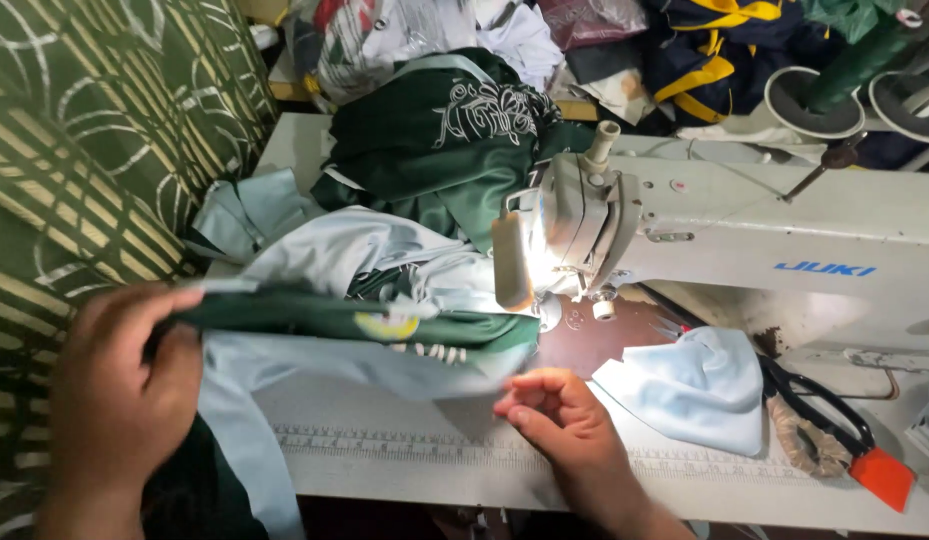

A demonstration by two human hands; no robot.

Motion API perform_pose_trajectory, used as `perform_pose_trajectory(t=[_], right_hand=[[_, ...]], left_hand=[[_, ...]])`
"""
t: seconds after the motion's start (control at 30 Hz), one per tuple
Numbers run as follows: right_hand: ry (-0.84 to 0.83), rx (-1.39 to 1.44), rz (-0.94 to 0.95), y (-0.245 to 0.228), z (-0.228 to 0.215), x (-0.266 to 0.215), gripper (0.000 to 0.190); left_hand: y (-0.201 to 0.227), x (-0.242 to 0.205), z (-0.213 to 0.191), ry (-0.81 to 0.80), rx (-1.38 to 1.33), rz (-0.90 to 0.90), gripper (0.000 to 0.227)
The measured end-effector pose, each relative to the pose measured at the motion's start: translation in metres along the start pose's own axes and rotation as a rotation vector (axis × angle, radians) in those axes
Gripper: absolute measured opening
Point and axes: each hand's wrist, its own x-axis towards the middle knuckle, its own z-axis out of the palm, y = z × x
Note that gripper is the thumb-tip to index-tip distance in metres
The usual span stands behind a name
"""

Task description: Stitching and assembling green and white fabric parts using an industrial sewing machine.

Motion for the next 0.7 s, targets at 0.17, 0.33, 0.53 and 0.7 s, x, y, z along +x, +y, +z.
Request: perform_pose_trajectory(t=[0.17,0.33,0.53,0.7], right_hand=[[0.139,0.391,0.374,-0.01,0.024,-0.011,0.017],[0.264,0.299,0.794,-0.022,0.026,-0.009,0.03],[-0.321,-0.758,-0.619,0.015,0.033,0.029,0.019],[-0.376,-1.248,-0.861,0.03,0.029,0.039,0.017]], left_hand=[[0.02,0.046,0.019,-0.476,0.244,-0.277,0.053],[0.091,0.022,0.047,-0.301,-0.306,0.15,0.023],[0.084,0.034,0.144,-0.306,-0.317,0.478,0.032],[0.036,0.052,0.179,-0.342,-0.068,0.483,0.02]])
